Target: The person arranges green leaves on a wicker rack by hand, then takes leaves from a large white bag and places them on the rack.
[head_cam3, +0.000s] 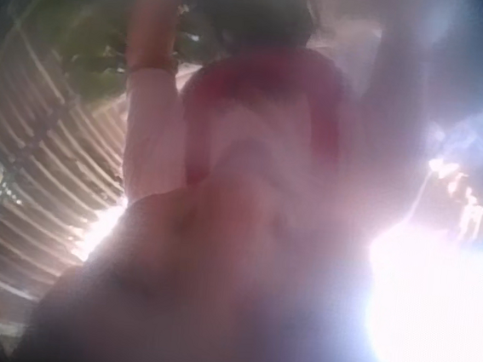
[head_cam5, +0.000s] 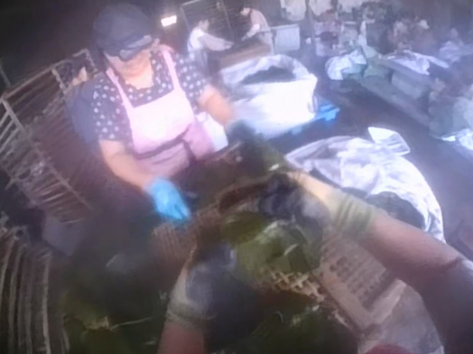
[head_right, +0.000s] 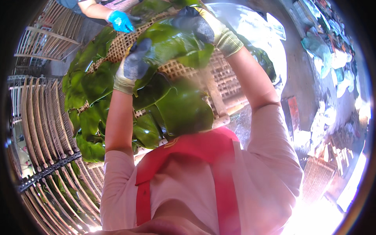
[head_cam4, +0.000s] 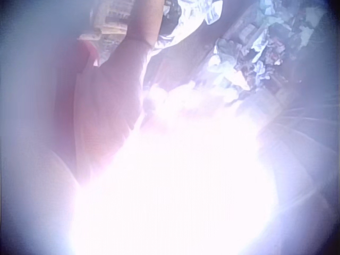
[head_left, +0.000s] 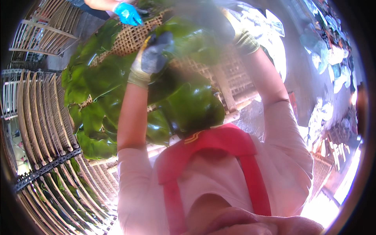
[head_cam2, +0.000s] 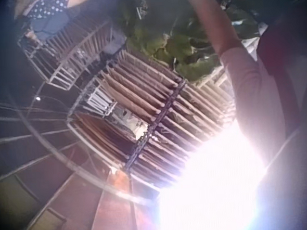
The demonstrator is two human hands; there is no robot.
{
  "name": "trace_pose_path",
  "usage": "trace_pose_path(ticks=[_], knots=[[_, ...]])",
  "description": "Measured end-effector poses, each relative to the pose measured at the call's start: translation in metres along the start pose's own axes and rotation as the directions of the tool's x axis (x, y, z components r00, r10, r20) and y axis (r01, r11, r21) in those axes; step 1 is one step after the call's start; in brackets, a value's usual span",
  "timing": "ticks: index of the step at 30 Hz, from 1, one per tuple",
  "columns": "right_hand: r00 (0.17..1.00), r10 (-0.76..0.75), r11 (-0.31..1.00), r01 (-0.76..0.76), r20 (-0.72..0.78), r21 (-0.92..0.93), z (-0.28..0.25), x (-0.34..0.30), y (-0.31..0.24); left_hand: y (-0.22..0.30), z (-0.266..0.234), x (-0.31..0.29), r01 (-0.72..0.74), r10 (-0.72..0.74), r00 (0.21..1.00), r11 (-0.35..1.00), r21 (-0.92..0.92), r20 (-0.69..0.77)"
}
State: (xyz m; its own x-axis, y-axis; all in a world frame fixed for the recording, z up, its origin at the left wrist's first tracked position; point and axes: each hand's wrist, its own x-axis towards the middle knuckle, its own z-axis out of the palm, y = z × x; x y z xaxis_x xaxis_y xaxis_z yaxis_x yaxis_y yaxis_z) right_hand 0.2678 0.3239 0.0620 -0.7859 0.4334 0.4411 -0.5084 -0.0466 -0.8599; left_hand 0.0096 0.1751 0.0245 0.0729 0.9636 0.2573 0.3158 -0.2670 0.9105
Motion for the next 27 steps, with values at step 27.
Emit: trace_pose_path(ticks=[27], knots=[[0.800,0.435,-0.316,-0.294,-0.413,-0.902,-0.078,-0.025,0.105,-0.043,0.046,-0.026,0.635,-0.641,0.708,0.762,-0.130,-0.297]])
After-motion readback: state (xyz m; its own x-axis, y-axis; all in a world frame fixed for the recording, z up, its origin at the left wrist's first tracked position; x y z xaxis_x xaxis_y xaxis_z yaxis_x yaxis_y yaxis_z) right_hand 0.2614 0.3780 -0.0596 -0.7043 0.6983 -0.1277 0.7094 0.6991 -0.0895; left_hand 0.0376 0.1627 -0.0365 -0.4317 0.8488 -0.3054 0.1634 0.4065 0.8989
